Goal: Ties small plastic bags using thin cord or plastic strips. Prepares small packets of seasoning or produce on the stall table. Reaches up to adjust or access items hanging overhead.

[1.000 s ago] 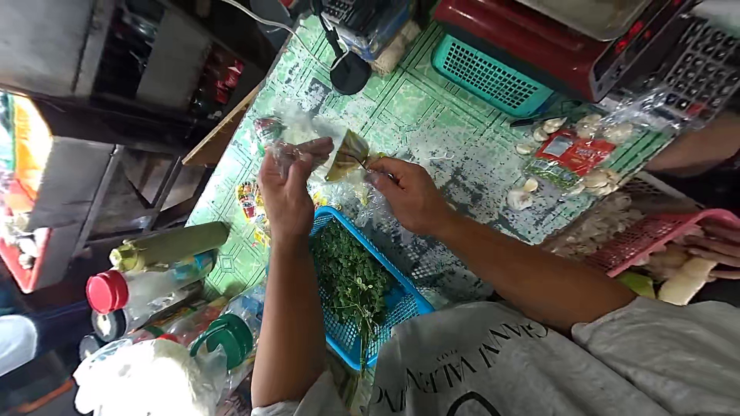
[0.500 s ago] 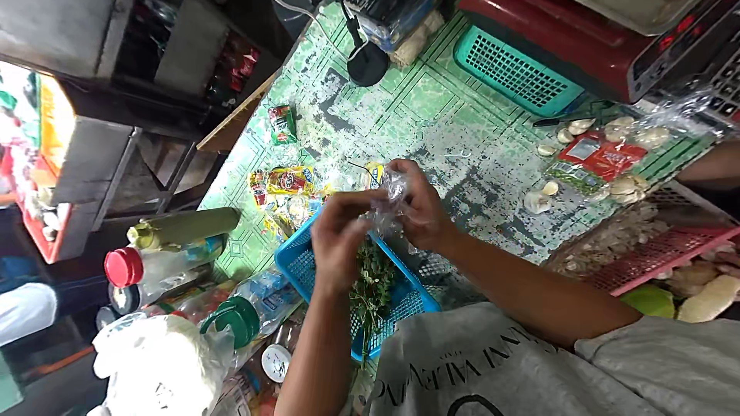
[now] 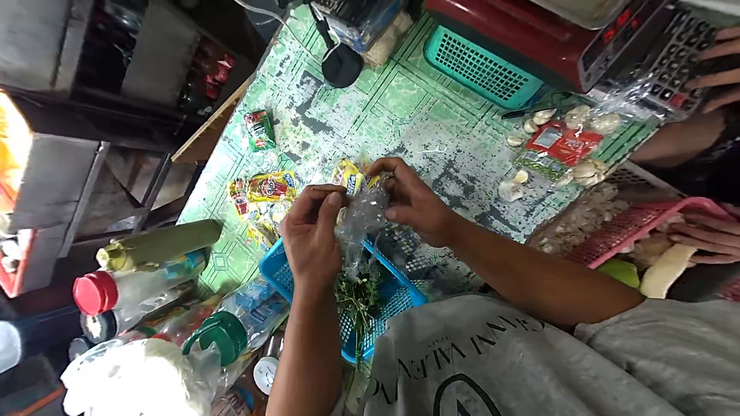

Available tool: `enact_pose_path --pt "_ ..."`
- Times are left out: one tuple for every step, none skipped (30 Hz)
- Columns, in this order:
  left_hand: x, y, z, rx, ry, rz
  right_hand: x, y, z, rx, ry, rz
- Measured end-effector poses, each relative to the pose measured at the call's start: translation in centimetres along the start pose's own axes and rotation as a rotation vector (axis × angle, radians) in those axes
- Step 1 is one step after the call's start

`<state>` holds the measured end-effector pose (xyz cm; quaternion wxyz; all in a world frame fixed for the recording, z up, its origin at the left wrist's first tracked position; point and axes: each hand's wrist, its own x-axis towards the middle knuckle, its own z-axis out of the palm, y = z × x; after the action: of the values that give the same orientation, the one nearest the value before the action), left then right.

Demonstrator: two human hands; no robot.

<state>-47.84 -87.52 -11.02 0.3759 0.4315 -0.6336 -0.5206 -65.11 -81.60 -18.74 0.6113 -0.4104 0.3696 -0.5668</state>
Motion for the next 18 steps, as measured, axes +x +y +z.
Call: enact_pose_path --pt "0.0 0.1 -0.2 -0.028 -0.004 -0.005 0.0 -0.4 0.1 0.053 0.025 0.028" --pt "0.0 0.2 -0.3 -0.049 -0.005 -0.003 -0.1 -0.9 0.3 0.096 0.045 0.064" --pt "0.0 0.3 -0.4 -0.062 -0.013 0.008 -0.1 -1.2 0.6 0.122 0.073 0.093" --pt "0.0 0.5 -0.5 -0.057 -0.018 0.022 -0.1 -1.5 0.9 0.137 0.107 0.120" --pt "0.0 0.6 -0.5 -0.045 -0.019 0.028 -0.1 -1.6 1.1 0.142 0.139 0.136" --pt "0.0 0.6 -0.5 -0.039 -0.009 0.026 -0.1 -1.7 1.2 0.130 0.165 0.132" --pt "-0.1 0.5 -0.6 -0.038 0.009 0.019 -0.1 -1.6 1.2 0.092 0.187 0.114" --pt "-0.3 0.3 -0.8 -0.038 0.034 0.012 -0.1 -1.5 1.0 0.038 0.208 0.095" --pt "-0.4 0.2 -1.2 -0.046 0.049 0.016 -0.1 -1.3 0.6 -0.010 0.222 0.094" --pt "-0.3 0.0 -1.8 -0.059 0.051 0.033 -0.1 -0.9 0.0 -0.051 0.241 0.107" --pt "-0.2 0.0 -2.3 -0.070 0.038 0.059 0.0 -0.6 -0.9 -0.103 0.256 0.131" --pt "-0.2 0.2 -2.5 -0.070 0.021 0.086 0.0 -0.3 -1.6 -0.175 0.282 0.147" --pt "-0.1 0.6 -2.4 -0.075 0.009 0.101 -0.1 -0.2 -2.1 -0.258 0.311 0.147" --pt "-0.1 0.9 -2.2 -0.085 0.007 0.107 -0.1 -0.3 -2.5 -0.338 0.333 0.124" --pt "-0.1 1.0 -2.0 -0.091 0.009 0.116 -0.1 -0.4 -2.7 -0.414 0.351 0.071" --pt "-0.1 1.0 -1.9 -0.086 0.008 0.132 0.0 -0.7 -2.8 -0.478 0.360 0.010" --pt "0.0 1.1 -1.9 -0.078 0.003 0.167 0.2 -1.0 -3.2 -0.527 0.358 -0.032" --pt "0.1 1.1 -1.9 -0.067 -0.003 0.210 0.6 -1.4 -3.6 -0.563 0.347 -0.030"
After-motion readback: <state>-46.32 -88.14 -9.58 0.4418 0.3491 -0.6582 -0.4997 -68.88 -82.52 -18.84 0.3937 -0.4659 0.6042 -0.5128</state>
